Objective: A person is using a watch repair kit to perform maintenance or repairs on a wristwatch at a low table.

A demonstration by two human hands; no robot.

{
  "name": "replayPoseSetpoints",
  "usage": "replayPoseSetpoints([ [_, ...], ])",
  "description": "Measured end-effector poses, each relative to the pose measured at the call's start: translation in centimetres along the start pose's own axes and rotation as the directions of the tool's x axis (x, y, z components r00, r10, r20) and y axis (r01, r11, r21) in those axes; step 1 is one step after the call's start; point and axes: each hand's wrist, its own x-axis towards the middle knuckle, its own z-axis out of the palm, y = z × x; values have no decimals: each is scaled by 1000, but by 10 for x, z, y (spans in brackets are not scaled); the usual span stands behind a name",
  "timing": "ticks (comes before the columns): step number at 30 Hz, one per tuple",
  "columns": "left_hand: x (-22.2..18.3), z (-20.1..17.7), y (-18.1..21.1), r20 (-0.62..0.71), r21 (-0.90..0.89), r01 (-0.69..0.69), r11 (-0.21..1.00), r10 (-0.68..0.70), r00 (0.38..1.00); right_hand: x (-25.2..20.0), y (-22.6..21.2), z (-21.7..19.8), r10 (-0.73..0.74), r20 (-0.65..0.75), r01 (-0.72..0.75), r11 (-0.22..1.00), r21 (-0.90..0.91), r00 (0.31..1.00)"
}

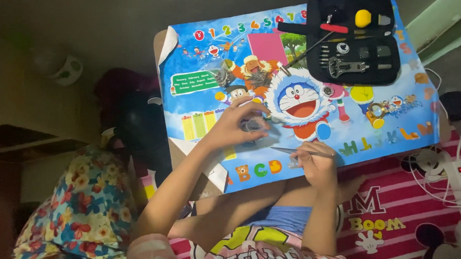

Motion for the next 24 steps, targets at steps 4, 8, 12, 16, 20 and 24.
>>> replayPoseSetpoints([
  [4,1,2,-1,-9,-14,19,1000,-19,1000,4,-12,-4,12,-21,-11,999,46,1000],
  [8,0,3,8,-16,-37,29,999,-29,999,1,-7,-1,6,-37,-5,1000,27,999],
  [12,3,3,9,-21,-49,27,998,-28,999,7,-13,2,-62,-32,58,994,-95,998],
  [16,2,4,7,-47,-28,24,999,-25,999,7,-17,6,-139,-11,134,970,-202,990],
  [20,1,7,2,-51,-63,31,998,-35,998,21,-38,6,-152,4,150,973,-175,988],
  [24,5,3,9,-66,-62,-15,998,10,998,22,-36,9,-169,29,171,967,-191,985],
])
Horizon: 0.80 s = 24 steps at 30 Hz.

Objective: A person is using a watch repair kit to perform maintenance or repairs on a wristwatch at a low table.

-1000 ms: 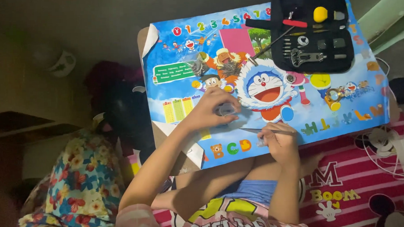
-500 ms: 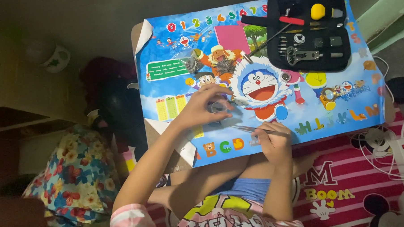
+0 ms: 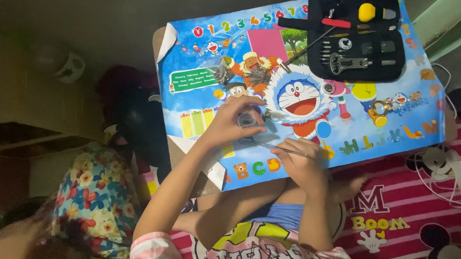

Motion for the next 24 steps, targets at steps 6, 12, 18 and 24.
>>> replayPoseSetpoints([
  [6,-3,1,-4,-3,0,-34,999,34,999,-14,10,9,66,13,-66,998,-9,998],
  [12,-5,3,-13,-19,17,-63,998,63,998,-8,6,10,27,-40,-28,1000,-13,999],
  [18,-4,-1,-6,-27,22,-85,996,85,996,-5,20,-13,10,-124,-5,999,39,992],
  [24,-7,5,-11,-28,0,-61,998,61,998,22,3,-18,-60,-192,70,996,48,980],
])
